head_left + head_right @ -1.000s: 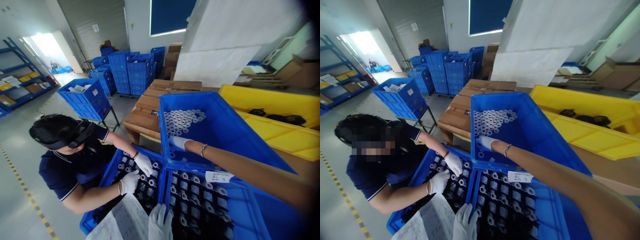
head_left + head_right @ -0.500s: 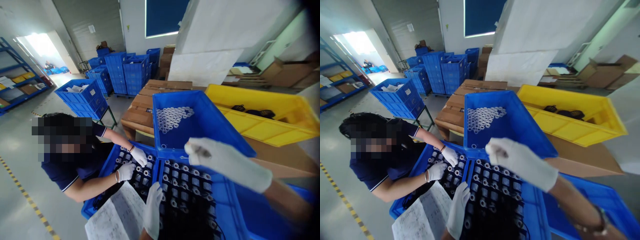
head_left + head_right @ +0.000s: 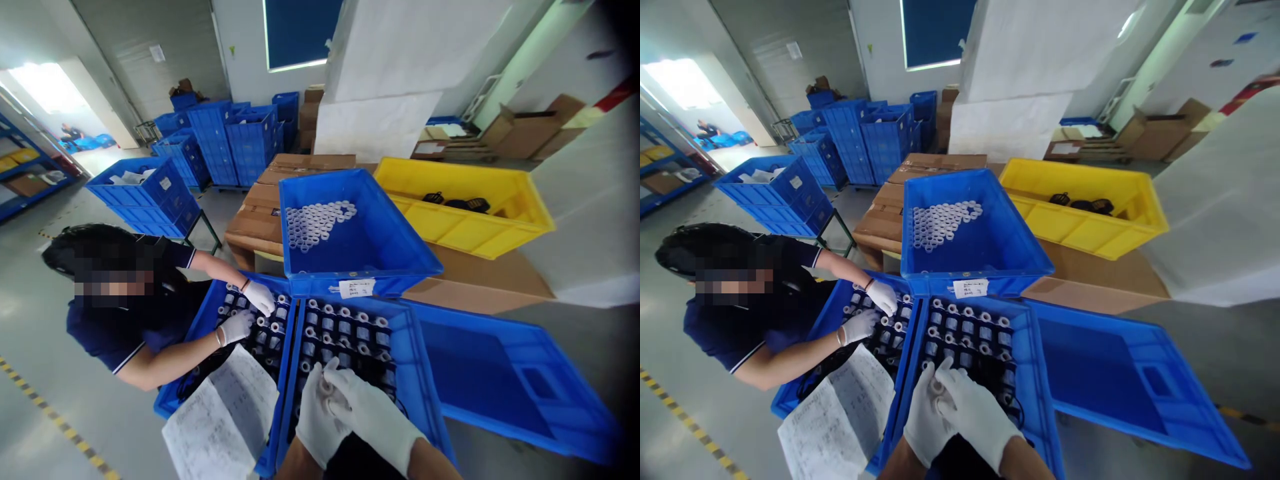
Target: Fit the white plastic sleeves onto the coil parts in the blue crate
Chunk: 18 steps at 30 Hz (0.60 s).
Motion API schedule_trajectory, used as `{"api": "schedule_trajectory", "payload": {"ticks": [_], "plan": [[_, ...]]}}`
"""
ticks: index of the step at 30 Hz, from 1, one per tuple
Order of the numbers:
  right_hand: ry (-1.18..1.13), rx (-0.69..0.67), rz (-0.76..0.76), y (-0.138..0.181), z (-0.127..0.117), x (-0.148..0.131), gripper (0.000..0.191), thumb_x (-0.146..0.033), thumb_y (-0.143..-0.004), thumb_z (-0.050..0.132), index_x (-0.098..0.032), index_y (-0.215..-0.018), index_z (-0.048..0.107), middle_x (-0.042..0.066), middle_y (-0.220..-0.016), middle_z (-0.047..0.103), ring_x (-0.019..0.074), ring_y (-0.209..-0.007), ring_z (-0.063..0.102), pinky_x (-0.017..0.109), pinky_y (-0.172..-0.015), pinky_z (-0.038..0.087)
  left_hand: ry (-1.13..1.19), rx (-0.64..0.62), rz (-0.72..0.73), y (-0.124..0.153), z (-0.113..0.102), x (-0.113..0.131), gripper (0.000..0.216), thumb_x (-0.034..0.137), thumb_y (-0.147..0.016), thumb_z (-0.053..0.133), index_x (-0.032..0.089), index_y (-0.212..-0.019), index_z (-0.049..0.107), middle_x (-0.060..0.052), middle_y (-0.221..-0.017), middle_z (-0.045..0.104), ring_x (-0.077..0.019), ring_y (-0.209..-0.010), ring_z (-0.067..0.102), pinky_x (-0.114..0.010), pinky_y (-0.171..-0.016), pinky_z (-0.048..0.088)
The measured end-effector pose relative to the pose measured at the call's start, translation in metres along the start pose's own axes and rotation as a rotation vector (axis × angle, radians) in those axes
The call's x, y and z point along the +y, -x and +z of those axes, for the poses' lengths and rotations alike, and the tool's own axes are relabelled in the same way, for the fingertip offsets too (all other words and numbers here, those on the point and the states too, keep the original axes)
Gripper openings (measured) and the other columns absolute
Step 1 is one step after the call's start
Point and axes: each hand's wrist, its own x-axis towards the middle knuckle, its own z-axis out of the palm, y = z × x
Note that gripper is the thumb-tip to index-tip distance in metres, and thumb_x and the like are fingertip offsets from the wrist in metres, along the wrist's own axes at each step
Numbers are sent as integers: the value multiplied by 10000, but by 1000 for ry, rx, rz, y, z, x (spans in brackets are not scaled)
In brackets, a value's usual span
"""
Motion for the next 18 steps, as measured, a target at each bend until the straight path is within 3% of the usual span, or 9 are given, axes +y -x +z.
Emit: {"api": "schedule_trajectory", "payload": {"ticks": [3,8,13,18], "plan": [[-43,15,-2,12,3,7,362,-253,-847,420,-268,-1168,587,44,-1122,638,188,-1002,618,318,-877,449,137,-39,-88,8,11,-7,592,620,-882,482,175,-1268,548,-116,-1149,644,-216,-1017,625,-446,-895,528],[-153,108,-35,20,11,20,343,-317,-933,319,-245,-1066,627,42,-1088,674,180,-1017,620,320,-902,440,361,-28,-232,12,19,-8,557,609,-838,522,151,-1138,626,-106,-899,688,-223,-850,665,-329,-717,529],[-311,193,-14,22,14,33,316,-338,-911,373,-210,-1074,611,64,-1105,670,194,-1050,607,334,-949,449,606,-46,-478,24,24,-6,345,461,-793,682,170,-962,607,6,-708,629,-67,-491,534,-160,-418,304],[-332,313,-52,19,32,44,232,-306,-886,414,-218,-976,609,59,-984,624,189,-914,612,340,-864,493,662,-31,-540,23,17,-21,271,350,-783,724,152,-833,547,65,-582,506,-2,-396,390,-100,-351,158]]}}
